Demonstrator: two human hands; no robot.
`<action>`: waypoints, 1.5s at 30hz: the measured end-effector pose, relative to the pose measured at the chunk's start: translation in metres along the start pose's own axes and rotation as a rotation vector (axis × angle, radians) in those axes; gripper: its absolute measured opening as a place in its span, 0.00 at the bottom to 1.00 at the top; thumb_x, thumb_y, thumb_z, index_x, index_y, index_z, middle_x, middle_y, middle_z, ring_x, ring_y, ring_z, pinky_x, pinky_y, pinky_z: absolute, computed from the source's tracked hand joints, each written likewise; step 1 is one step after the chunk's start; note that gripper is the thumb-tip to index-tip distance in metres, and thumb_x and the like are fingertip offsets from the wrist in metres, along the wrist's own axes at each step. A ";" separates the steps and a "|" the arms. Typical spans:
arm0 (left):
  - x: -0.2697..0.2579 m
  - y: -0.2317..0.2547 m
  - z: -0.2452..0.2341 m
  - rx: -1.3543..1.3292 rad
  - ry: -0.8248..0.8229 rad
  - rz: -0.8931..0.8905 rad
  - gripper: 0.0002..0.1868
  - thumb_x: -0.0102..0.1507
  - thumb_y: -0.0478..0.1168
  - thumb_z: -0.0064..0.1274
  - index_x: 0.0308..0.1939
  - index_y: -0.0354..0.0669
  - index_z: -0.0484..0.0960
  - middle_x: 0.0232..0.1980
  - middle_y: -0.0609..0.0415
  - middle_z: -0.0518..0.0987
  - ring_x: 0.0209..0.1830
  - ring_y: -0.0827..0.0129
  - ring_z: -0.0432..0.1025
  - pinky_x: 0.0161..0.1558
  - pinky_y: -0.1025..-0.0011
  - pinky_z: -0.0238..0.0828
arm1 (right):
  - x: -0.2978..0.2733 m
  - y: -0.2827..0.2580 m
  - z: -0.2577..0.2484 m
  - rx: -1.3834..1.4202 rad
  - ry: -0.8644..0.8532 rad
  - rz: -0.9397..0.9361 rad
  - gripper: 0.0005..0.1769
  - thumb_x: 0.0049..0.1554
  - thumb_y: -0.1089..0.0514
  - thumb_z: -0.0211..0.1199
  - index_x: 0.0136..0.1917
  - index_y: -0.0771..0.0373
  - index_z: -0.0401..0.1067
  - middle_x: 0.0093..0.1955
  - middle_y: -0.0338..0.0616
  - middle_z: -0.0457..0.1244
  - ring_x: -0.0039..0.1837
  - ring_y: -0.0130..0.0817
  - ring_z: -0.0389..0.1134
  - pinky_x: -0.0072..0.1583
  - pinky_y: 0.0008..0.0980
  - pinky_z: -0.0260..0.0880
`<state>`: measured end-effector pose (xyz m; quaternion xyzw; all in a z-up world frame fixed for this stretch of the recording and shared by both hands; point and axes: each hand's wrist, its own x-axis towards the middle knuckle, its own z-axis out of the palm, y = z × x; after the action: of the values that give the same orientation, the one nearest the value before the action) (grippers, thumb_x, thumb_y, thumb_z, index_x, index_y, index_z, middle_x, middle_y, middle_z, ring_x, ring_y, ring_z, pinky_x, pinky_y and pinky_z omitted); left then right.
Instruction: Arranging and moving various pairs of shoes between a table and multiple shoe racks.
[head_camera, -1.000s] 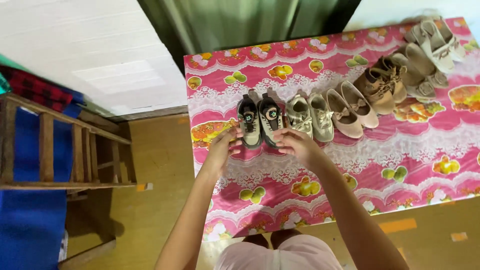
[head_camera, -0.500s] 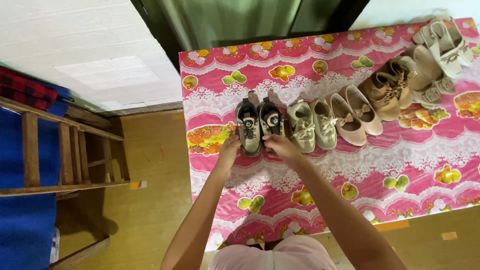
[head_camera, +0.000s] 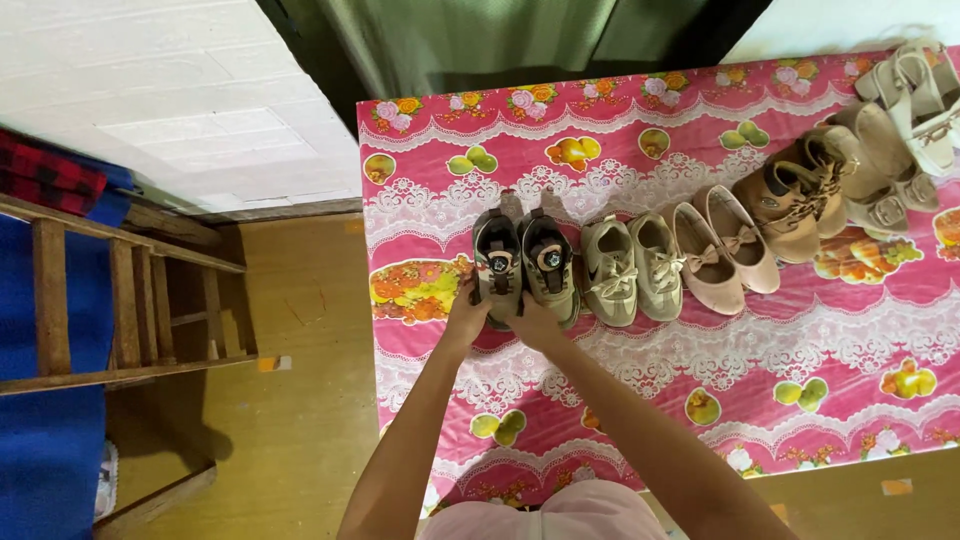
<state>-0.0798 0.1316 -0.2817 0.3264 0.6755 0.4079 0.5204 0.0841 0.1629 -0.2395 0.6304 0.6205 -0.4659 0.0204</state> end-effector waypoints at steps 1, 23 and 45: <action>0.000 0.000 -0.001 -0.001 0.001 -0.001 0.31 0.61 0.40 0.55 0.67 0.34 0.71 0.61 0.44 0.80 0.60 0.61 0.75 0.61 0.67 0.68 | 0.006 0.005 0.005 -0.001 -0.001 0.000 0.51 0.51 0.39 0.61 0.79 0.65 0.52 0.62 0.63 0.67 0.64 0.54 0.70 0.65 0.43 0.69; 0.006 -0.011 -0.036 -0.069 -0.067 -0.137 0.38 0.57 0.50 0.69 0.65 0.33 0.75 0.60 0.48 0.82 0.60 0.64 0.75 0.61 0.66 0.69 | 0.031 0.040 0.013 0.646 -0.202 0.063 0.40 0.50 0.47 0.75 0.68 0.67 0.65 0.55 0.47 0.68 0.49 0.33 0.69 0.50 0.32 0.73; -0.143 0.226 -0.060 -0.357 -0.086 0.054 0.32 0.60 0.39 0.64 0.66 0.35 0.70 0.43 0.44 0.82 0.30 0.65 0.72 0.25 0.69 0.58 | -0.162 -0.095 -0.124 0.864 -0.022 -0.326 0.47 0.50 0.54 0.74 0.77 0.66 0.57 0.59 0.52 0.68 0.59 0.34 0.69 0.60 0.33 0.68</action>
<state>-0.0996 0.0977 -0.0109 0.2643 0.5604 0.5207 0.5873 0.1107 0.1361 -0.0174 0.4704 0.4602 -0.6857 -0.3110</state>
